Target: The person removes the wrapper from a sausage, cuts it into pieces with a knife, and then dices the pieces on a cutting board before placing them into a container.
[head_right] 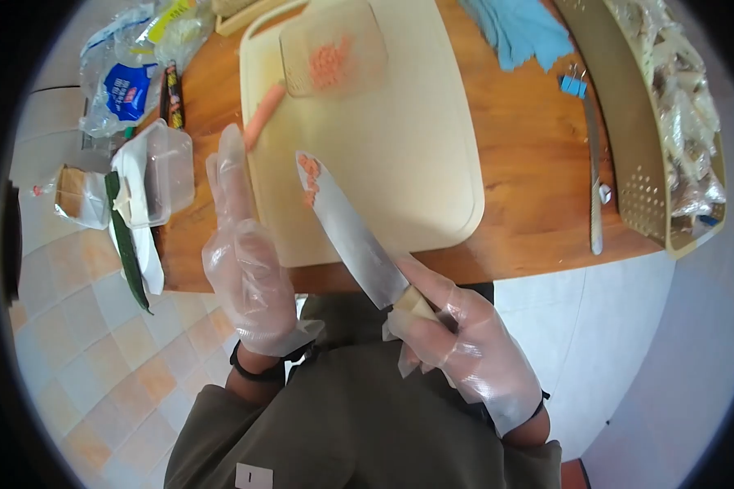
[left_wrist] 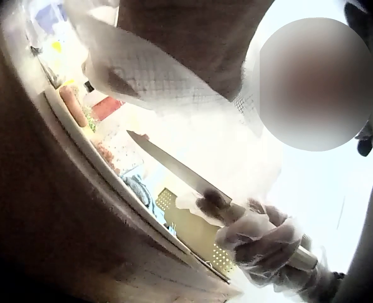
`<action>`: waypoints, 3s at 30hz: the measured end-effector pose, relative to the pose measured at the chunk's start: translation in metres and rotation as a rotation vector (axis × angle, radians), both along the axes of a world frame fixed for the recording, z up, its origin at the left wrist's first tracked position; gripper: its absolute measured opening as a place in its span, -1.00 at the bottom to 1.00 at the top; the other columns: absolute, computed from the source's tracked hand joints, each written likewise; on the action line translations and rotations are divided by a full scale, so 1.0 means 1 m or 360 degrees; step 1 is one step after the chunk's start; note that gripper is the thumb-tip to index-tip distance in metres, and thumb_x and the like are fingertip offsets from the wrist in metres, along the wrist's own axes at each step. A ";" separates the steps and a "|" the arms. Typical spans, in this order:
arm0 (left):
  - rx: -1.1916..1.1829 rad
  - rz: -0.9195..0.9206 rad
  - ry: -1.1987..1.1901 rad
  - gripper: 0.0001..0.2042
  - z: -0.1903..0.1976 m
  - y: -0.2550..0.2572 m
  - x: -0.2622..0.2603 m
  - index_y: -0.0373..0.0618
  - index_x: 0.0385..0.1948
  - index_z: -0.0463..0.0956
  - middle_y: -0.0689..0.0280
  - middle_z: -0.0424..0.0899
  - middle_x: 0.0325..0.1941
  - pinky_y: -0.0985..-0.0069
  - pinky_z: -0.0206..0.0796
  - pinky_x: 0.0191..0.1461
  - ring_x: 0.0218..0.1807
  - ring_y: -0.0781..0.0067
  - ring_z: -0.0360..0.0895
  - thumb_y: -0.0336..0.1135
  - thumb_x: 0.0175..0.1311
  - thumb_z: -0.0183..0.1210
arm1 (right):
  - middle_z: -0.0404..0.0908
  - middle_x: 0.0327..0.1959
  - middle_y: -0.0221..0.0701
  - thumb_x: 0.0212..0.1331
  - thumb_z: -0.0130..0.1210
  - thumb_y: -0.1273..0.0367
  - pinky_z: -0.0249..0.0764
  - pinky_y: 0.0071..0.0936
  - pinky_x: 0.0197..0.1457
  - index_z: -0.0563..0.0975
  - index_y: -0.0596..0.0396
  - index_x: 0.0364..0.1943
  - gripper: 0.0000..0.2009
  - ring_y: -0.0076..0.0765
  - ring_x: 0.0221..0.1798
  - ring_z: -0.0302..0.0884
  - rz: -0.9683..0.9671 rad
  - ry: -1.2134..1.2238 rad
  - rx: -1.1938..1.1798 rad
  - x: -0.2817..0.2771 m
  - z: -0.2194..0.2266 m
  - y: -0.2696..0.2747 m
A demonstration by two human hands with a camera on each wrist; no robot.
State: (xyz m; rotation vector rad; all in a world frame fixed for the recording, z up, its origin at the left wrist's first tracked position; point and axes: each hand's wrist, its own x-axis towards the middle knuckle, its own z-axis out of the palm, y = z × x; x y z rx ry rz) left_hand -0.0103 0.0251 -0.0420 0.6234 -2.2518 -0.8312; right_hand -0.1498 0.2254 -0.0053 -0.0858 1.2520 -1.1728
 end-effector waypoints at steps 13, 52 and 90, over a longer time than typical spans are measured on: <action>-0.0571 0.0380 -0.0291 -0.30 0.039 -0.055 -0.014 -0.21 0.55 0.28 -0.01 0.34 0.61 0.09 0.07 0.60 0.59 -0.09 0.26 0.16 0.62 -0.01 | 0.68 -0.22 -0.40 0.24 0.20 0.40 0.43 -0.65 -0.40 0.41 0.35 0.44 -0.36 -0.60 -0.45 0.54 -0.0304 0.0670 -0.0014 -0.039 0.048 -0.062; -0.0061 0.0516 -0.0586 -0.52 -0.002 -0.060 -0.005 -0.34 0.18 0.60 0.10 0.65 -0.35 0.21 0.60 -0.15 -0.21 0.09 0.67 -0.52 0.17 0.40 | 0.50 -0.33 -0.11 0.28 0.26 0.49 0.47 -0.10 -0.27 0.57 0.09 0.27 -0.56 0.10 -0.32 0.54 0.0752 0.1744 -0.0152 -0.047 0.035 -0.040; 0.0037 0.0456 -0.0367 -0.28 -0.014 0.010 0.037 -0.31 0.40 0.44 0.15 0.74 -0.28 0.25 0.46 -0.18 -0.29 0.08 0.64 -0.62 0.06 0.37 | 0.55 -0.34 -0.14 0.19 0.32 0.60 0.50 -0.17 -0.23 0.51 0.01 0.37 -0.40 0.07 -0.32 0.54 0.0714 0.1843 -0.0116 0.001 0.007 -0.018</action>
